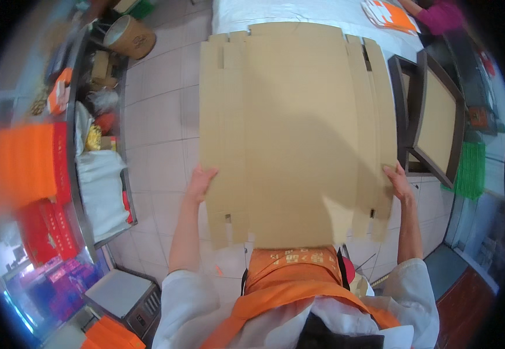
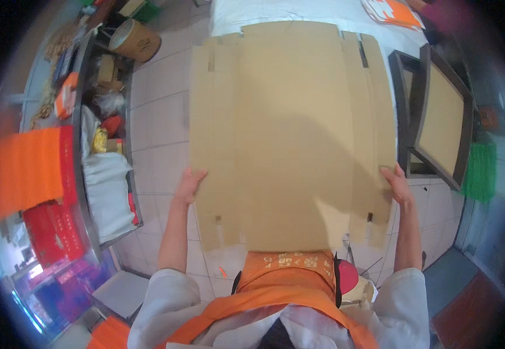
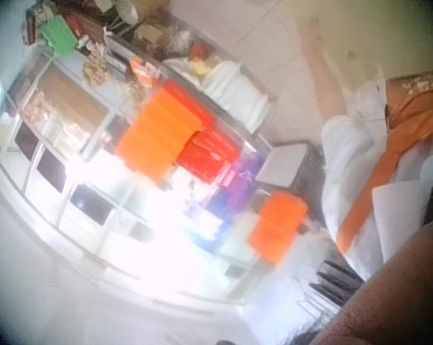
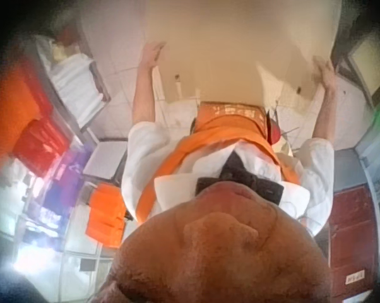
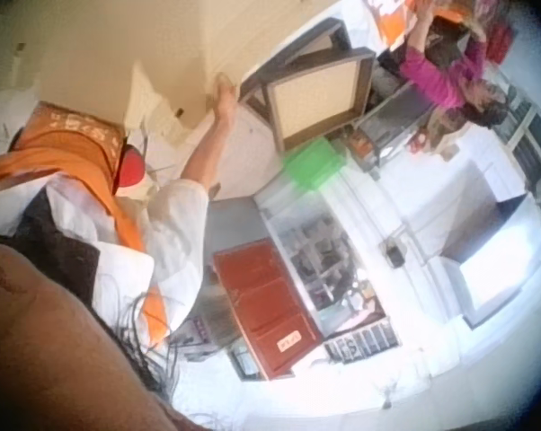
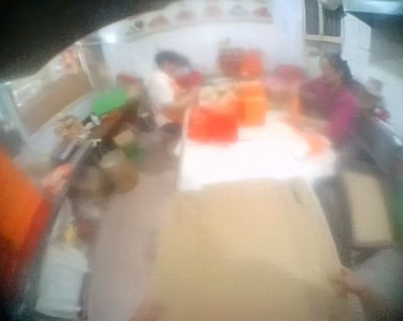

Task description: The person assembles a cardboard box by folding and interlocking its flaps. They work on the floor, then move to a table to continue folding and securing the box structure.

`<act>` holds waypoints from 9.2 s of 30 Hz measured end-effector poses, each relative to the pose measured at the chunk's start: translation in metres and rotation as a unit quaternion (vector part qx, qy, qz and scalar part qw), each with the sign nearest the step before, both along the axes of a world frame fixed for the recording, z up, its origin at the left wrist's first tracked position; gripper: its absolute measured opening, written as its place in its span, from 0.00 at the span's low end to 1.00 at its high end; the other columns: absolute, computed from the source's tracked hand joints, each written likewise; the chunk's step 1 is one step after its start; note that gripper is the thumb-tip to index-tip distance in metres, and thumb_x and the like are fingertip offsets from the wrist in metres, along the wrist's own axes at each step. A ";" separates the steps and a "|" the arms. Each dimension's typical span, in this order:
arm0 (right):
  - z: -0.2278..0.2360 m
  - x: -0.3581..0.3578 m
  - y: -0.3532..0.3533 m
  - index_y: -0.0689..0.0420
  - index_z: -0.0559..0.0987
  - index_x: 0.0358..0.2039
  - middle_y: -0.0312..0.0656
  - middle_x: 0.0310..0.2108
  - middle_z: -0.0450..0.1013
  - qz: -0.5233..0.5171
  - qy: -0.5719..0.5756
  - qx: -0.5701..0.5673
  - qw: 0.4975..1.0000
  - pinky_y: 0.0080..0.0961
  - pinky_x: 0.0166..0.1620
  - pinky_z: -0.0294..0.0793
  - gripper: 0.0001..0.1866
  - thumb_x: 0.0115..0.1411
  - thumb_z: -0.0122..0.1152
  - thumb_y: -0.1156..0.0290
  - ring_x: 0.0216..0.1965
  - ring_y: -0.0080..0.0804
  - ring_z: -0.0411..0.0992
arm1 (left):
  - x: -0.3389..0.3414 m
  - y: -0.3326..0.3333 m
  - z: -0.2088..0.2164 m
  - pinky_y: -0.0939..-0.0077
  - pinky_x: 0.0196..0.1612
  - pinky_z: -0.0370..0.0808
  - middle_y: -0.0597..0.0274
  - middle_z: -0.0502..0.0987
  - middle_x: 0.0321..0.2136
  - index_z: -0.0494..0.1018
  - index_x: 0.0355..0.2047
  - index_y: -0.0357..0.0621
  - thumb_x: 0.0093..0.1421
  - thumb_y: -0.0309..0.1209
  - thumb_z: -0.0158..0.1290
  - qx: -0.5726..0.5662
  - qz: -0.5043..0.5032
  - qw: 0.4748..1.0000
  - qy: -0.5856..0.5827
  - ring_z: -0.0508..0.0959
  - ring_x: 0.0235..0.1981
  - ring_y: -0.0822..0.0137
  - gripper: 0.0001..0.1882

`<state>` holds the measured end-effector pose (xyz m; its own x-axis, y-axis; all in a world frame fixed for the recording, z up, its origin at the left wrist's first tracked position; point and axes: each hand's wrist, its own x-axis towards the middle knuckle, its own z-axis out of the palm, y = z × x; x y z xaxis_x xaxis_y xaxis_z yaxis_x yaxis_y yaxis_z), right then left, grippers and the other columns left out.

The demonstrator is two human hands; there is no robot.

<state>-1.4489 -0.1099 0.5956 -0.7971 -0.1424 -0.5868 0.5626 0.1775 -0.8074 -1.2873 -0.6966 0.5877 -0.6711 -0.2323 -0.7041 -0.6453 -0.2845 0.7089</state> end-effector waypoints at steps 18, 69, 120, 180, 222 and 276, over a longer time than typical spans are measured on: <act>0.005 -0.003 -0.080 0.62 0.58 0.60 0.49 0.53 0.67 0.100 -0.013 0.051 0.994 0.34 0.55 0.64 0.39 0.56 0.62 0.54 0.54 0.40 0.66 | -0.051 0.090 0.008 0.61 0.46 0.71 0.43 0.74 0.43 0.62 0.49 0.31 0.54 0.40 0.58 -0.351 -0.151 0.922 -0.066 0.75 0.44 0.52 0.30; -0.017 0.104 0.049 0.46 0.71 0.53 0.31 0.55 0.67 0.455 0.411 0.341 0.712 0.50 0.66 0.37 0.25 0.52 0.61 0.71 0.65 0.38 0.51 | 0.108 0.058 -0.008 0.68 0.45 0.65 0.79 0.61 0.61 0.63 0.58 0.68 0.38 0.41 0.61 -0.593 -0.600 0.469 0.261 0.67 0.48 0.61 0.42; -0.009 0.096 -0.075 0.55 0.69 0.25 0.38 0.26 0.68 0.516 0.506 0.265 0.639 0.29 0.40 0.65 0.08 0.50 0.56 0.66 0.33 0.34 0.67 | 0.007 0.288 -0.007 0.67 0.24 0.76 0.57 0.65 0.27 0.49 0.62 0.84 0.57 0.25 0.44 -0.430 -0.668 0.543 0.272 0.75 0.20 0.58 0.39; 0.008 0.094 -0.077 0.54 0.68 0.27 0.39 0.24 0.66 0.470 0.532 0.407 0.575 0.55 0.65 0.43 0.09 0.46 0.59 0.72 0.36 0.34 0.69 | 0.052 0.188 0.013 0.36 0.62 0.46 0.62 0.71 0.23 0.71 0.23 0.47 0.40 0.48 0.62 -0.643 -0.511 0.544 0.173 0.71 0.40 0.62 0.20; 0.070 0.029 -0.091 0.57 0.74 0.46 0.46 0.44 0.70 0.353 0.239 0.356 0.831 0.37 0.55 0.62 0.25 0.49 0.69 0.62 0.47 0.43 0.67 | 0.034 0.125 0.066 0.35 0.59 0.51 0.58 0.74 0.41 0.72 0.47 0.46 0.54 0.43 0.55 -0.511 -0.652 0.530 0.180 0.68 0.51 0.59 0.23; -0.020 -0.090 -0.178 0.58 0.70 0.43 0.36 0.31 0.70 0.046 0.262 0.122 0.956 0.21 0.38 0.67 0.16 0.57 0.62 0.65 0.33 0.23 0.66 | -0.124 0.087 -0.019 0.82 0.37 0.69 0.68 0.67 0.30 0.64 0.35 0.43 0.53 0.20 0.59 -0.279 0.035 0.918 0.280 0.69 0.31 0.75 0.15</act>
<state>-1.5388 -0.2881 0.5756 -0.9815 -0.1354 -0.1356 0.0660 0.4254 -0.9026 -1.4109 -0.6094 0.5687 -0.8609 -0.5087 -0.0105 -0.1285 0.1975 0.9719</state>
